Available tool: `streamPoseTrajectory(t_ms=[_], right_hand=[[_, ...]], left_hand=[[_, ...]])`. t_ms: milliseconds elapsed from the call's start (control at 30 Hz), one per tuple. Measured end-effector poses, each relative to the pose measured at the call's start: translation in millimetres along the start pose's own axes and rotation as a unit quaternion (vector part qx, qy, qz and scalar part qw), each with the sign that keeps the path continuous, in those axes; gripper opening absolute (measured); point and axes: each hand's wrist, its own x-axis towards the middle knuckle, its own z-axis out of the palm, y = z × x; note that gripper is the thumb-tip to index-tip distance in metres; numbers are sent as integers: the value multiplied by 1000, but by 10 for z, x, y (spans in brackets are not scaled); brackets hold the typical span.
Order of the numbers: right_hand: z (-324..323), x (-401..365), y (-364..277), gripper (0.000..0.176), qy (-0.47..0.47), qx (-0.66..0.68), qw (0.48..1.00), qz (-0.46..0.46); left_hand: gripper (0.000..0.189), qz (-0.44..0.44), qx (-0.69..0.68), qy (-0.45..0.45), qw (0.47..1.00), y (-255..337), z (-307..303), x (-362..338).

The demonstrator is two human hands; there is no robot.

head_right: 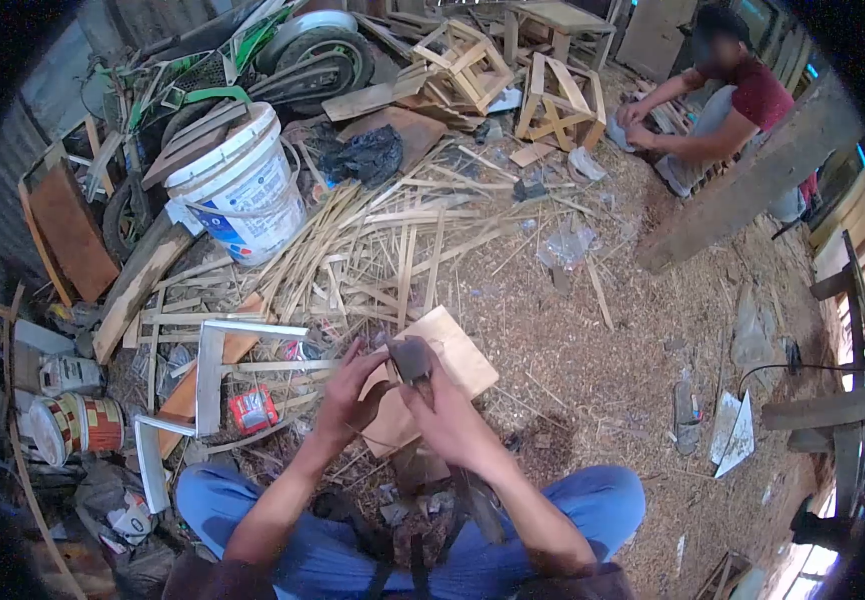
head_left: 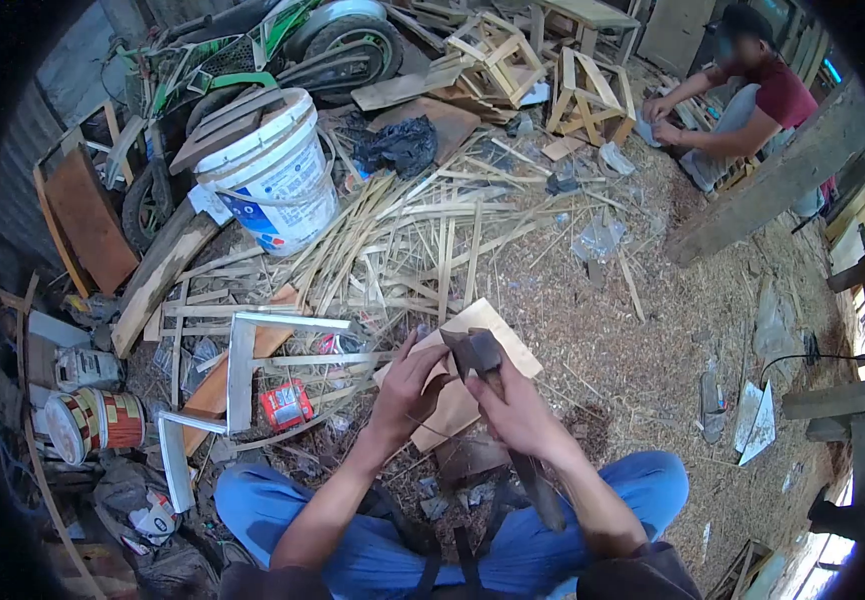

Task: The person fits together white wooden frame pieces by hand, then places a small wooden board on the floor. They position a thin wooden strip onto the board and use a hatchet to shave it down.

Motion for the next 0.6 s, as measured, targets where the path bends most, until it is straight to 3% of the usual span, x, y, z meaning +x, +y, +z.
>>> streamPoseTrajectory(t_ms=[233, 367, 600], right_hand=[[13, 80, 118, 59, 16, -30, 999, 2], [135, 49, 334, 54, 63, 17, 996, -64], [130, -56, 328, 51, 99, -41, 993, -42]], left_hand=[[49, -68, -11, 0, 998, -88, 74, -42], [47, -68, -27, -9, 997, -94, 86, -51], [42, -43, -20, 14, 999, -81, 237, -24]])
